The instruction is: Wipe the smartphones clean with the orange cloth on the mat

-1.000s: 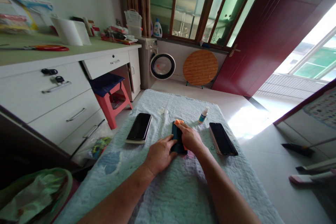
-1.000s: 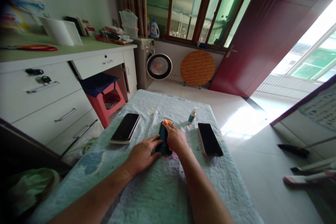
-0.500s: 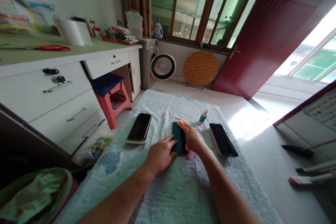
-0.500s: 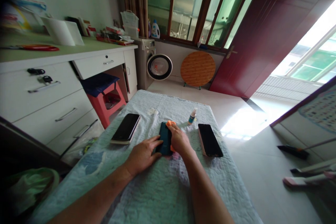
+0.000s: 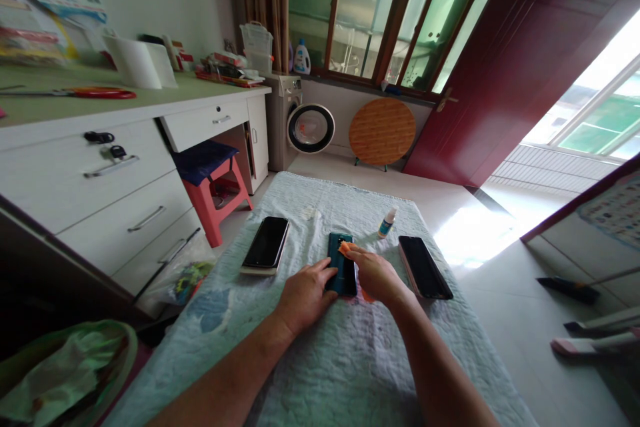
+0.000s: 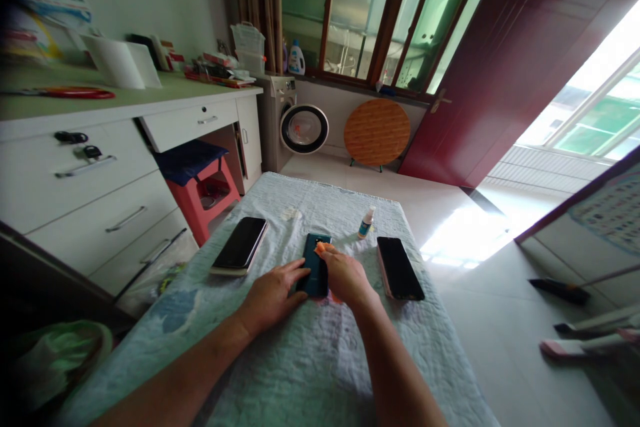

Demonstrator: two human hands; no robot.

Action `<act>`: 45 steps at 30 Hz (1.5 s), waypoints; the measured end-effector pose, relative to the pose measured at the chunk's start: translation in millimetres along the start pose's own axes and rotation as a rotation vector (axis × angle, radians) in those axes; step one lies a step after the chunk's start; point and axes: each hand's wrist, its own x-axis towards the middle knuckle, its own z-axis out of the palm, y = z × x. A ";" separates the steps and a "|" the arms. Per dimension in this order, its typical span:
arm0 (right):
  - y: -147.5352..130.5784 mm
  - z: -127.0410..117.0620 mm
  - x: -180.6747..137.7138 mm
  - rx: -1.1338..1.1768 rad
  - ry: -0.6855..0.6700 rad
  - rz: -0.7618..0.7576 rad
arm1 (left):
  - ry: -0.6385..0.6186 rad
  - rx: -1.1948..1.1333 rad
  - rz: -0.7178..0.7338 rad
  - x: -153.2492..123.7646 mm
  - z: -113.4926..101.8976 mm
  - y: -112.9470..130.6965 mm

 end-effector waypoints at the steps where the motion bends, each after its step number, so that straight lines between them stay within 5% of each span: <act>1: 0.8 1.4 1.6 0.000 0.008 0.011 | -0.002 -0.003 -0.003 0.1 0.1 -0.2; 9: 7.6 6.3 18.3 -0.007 0.060 0.055 | 0.003 -0.023 0.009 0.5 1.3 -1.9; 22: -7.1 3.8 56.4 -0.095 -0.058 -0.017 | 0.011 -0.031 -0.013 1.4 2.1 -2.4; 36: -13.8 8.9 16.9 0.012 -0.137 -0.200 | 0.019 -0.067 0.032 0.8 -1.0 0.4; 45: -16.2 5.4 44.4 -0.060 -0.079 -0.099 | 0.030 -0.034 -0.003 1.0 2.8 -1.8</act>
